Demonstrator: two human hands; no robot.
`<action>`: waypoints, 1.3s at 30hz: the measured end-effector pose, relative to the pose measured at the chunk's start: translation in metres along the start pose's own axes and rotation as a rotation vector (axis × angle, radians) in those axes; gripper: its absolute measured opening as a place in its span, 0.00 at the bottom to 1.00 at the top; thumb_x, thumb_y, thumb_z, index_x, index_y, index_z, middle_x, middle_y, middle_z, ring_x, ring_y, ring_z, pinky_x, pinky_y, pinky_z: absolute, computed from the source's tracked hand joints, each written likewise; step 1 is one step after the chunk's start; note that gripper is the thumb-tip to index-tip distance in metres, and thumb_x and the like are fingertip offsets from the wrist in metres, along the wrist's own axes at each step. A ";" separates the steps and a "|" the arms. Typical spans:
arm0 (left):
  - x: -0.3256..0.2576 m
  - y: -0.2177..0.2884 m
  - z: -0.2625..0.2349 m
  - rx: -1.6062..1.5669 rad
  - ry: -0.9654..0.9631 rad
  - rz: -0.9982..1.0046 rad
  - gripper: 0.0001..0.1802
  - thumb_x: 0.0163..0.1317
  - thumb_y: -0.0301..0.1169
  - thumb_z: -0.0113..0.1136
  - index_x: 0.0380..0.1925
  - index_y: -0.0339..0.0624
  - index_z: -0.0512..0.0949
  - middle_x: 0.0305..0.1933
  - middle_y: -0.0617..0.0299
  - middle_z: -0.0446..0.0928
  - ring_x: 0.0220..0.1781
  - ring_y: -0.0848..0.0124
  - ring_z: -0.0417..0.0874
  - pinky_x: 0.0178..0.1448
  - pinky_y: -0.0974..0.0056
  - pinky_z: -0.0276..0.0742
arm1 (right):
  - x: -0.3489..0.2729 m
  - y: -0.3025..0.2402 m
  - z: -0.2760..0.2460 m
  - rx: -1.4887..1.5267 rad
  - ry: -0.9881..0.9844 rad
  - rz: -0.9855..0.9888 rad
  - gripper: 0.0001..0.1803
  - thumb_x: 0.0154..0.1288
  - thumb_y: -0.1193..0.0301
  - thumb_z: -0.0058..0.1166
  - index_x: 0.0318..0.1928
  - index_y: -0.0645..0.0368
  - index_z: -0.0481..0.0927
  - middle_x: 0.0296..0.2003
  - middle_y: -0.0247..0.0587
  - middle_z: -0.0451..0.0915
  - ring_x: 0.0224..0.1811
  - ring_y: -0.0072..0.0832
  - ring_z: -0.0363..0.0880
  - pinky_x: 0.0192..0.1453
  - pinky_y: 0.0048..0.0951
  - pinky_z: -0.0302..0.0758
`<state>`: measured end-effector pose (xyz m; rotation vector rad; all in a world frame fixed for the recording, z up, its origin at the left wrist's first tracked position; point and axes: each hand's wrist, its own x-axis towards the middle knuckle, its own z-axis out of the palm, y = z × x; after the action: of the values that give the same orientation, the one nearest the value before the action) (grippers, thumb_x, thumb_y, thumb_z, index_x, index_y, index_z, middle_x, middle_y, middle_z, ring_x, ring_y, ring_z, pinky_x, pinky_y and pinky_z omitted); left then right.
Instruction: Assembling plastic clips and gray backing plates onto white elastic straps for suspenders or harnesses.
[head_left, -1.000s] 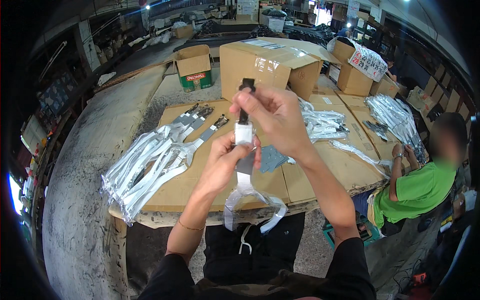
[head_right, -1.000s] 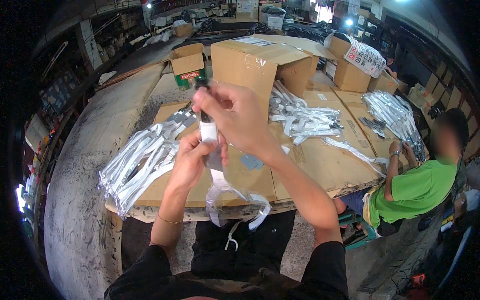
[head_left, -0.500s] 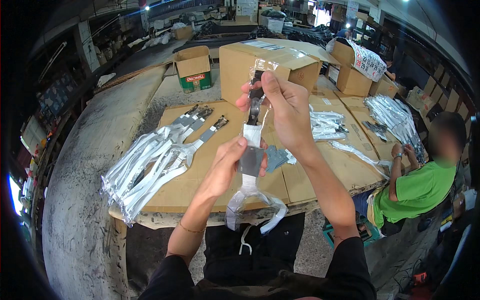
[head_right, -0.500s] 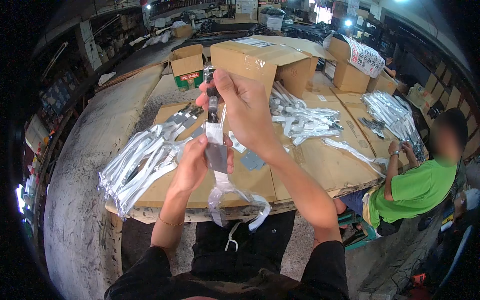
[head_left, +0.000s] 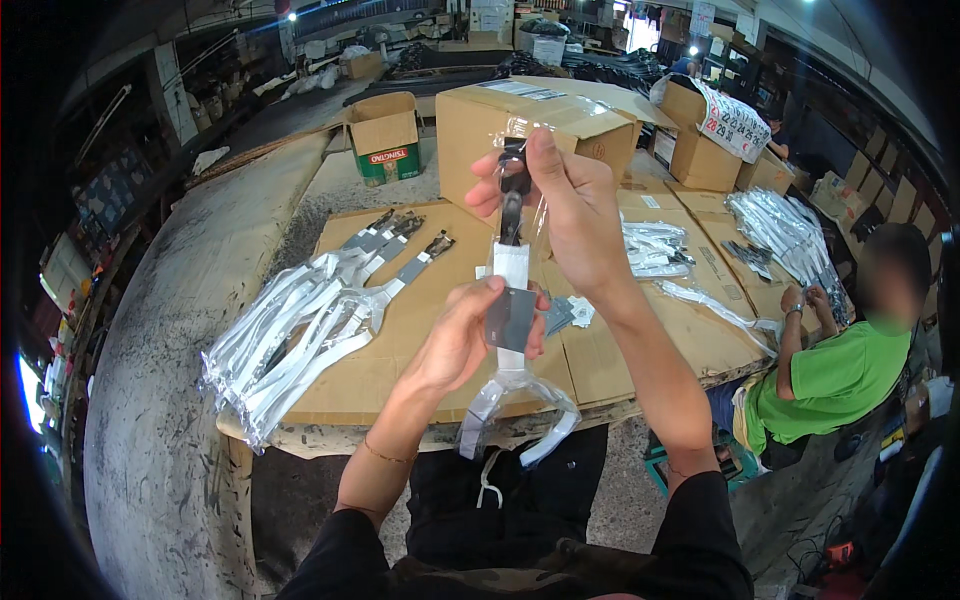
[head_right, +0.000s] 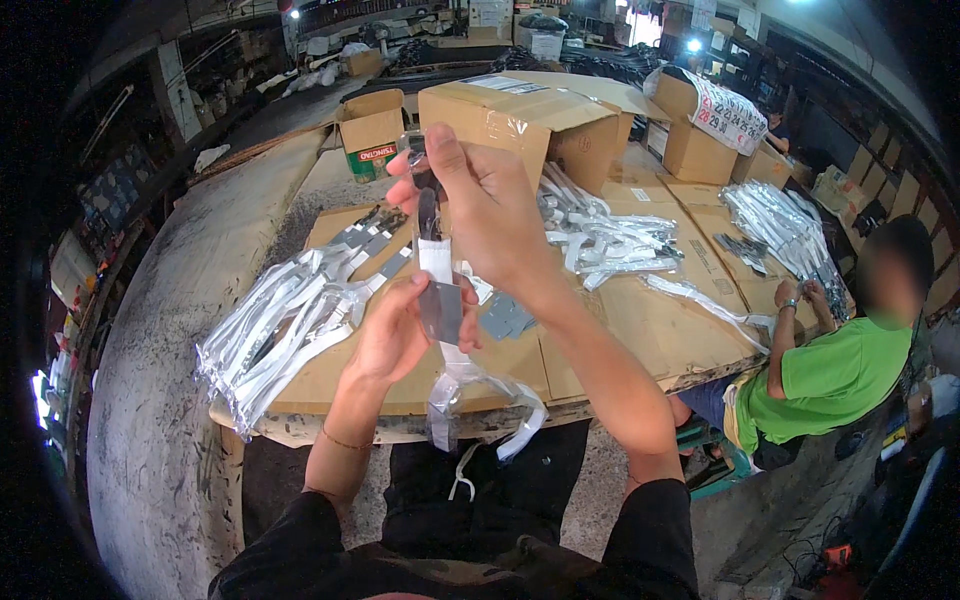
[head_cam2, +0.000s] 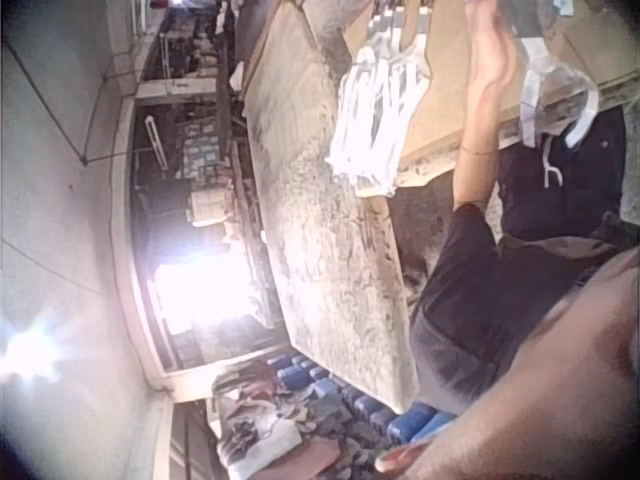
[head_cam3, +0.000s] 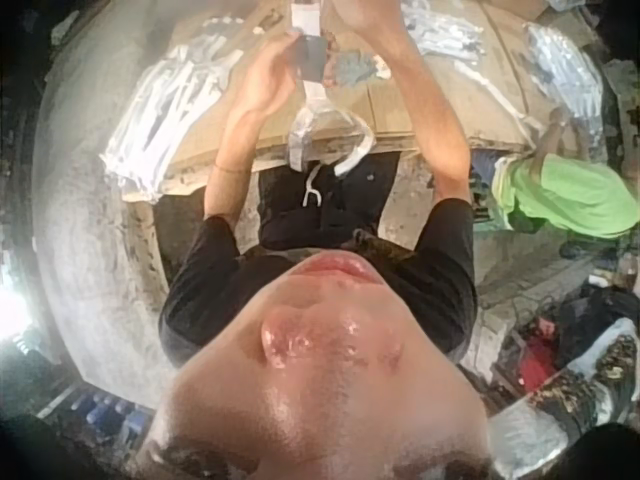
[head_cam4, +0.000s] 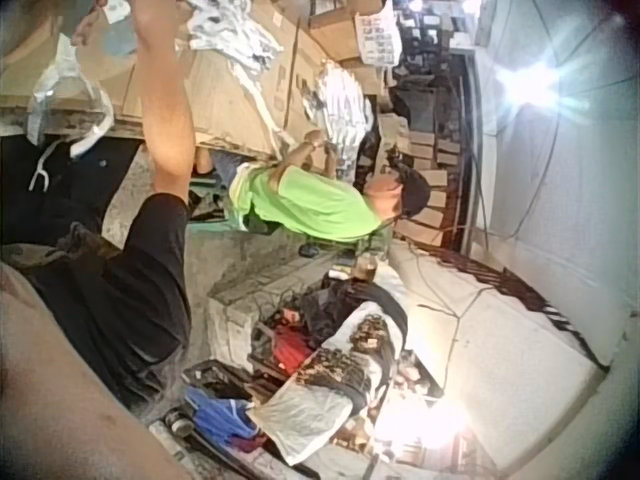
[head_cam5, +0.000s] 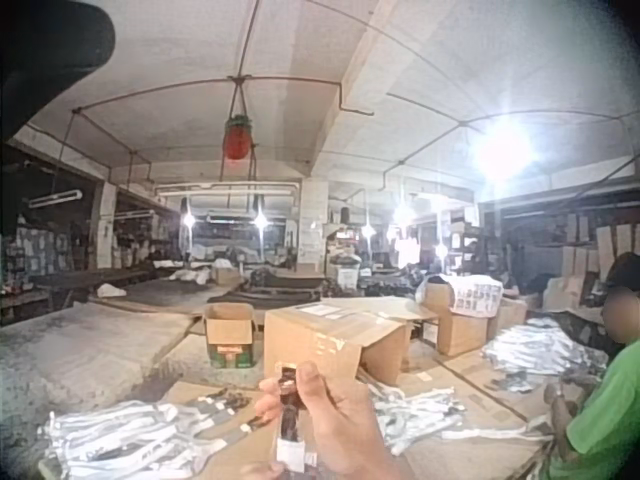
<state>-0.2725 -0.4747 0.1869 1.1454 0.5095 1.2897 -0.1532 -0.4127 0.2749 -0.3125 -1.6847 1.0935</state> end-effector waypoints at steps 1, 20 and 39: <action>0.000 0.001 0.000 0.001 0.002 0.001 0.33 0.71 0.51 0.35 0.37 0.25 0.73 0.25 0.52 0.77 0.26 0.65 0.78 0.37 0.62 0.76 | 0.001 0.000 0.001 0.002 -0.002 -0.001 0.32 0.73 0.49 0.35 0.39 0.68 0.79 0.28 0.42 0.81 0.30 0.23 0.78 0.38 0.23 0.74; -0.004 0.003 0.003 0.132 0.090 0.042 0.24 0.68 0.46 0.40 0.43 0.31 0.69 0.21 0.53 0.72 0.23 0.65 0.74 0.33 0.63 0.70 | -0.007 0.007 0.000 -0.096 -0.066 0.086 0.16 0.68 0.65 0.52 0.38 0.69 0.80 0.30 0.42 0.82 0.29 0.19 0.78 0.35 0.21 0.75; -0.011 -0.002 -0.004 0.124 0.009 0.072 0.25 0.71 0.46 0.40 0.39 0.30 0.72 0.24 0.56 0.75 0.25 0.70 0.77 0.33 0.67 0.73 | -0.001 0.011 -0.008 0.046 -0.018 0.035 0.15 0.66 0.66 0.54 0.45 0.67 0.77 0.29 0.39 0.82 0.30 0.21 0.79 0.37 0.23 0.76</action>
<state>-0.2779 -0.4829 0.1808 1.2705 0.5658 1.3406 -0.1495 -0.4036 0.2652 -0.3048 -1.6735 1.1626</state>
